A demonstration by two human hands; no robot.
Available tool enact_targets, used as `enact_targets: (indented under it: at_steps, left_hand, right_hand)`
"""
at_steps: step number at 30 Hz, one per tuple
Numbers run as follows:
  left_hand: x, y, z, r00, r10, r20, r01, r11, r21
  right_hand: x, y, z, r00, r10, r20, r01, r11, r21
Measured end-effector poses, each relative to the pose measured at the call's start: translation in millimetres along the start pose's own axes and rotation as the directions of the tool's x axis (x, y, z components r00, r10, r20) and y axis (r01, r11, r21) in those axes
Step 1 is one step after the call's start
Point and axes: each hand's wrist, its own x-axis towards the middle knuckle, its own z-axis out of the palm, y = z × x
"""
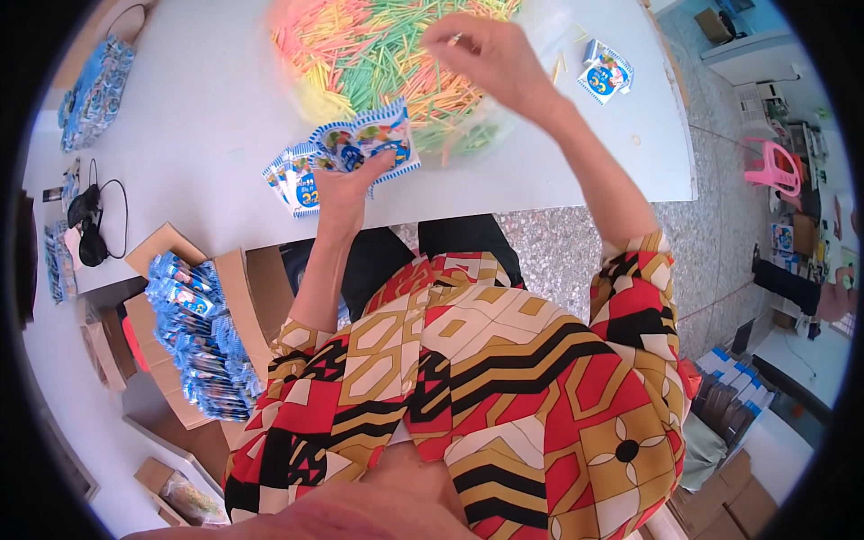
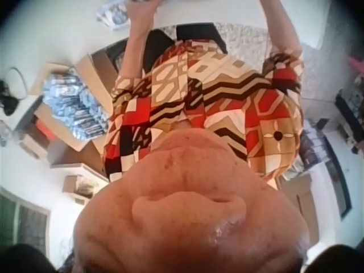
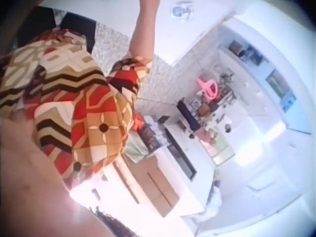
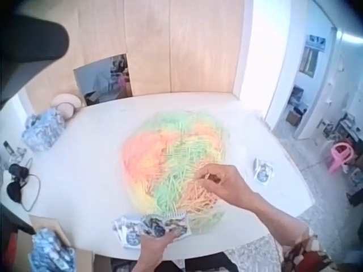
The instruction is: The recorder is packaging bundles of colorful strings into individual plastic bags.
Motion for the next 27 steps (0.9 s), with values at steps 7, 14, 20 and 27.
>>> enact_targets:
  at_steps: [7,14,20,27]
  left_hand:
    - [1,9,-13,0.995,-0.005,-0.096,0.005,1.0,0.004]
    - [7,11,-17,0.985,-0.065,-0.159,0.065,0.998,-0.004]
    - [9,8,-17,0.985,-0.089,-0.145,0.09,0.996,0.003]
    - [6,8,-14,0.986,-0.101,-0.136,0.1,0.995,-0.014]
  right_hand:
    - [54,100,-8,0.997,0.052,-0.05,-0.064,0.959,-0.276]
    - [106,112,8,0.981,-0.018,0.191,0.127,0.805,-0.579]
    - [130,117,10,0.932,0.059,0.357,0.2,0.739,-0.644]
    - [133,115,18,0.899,-0.254,0.357,0.433,0.636,-0.639]
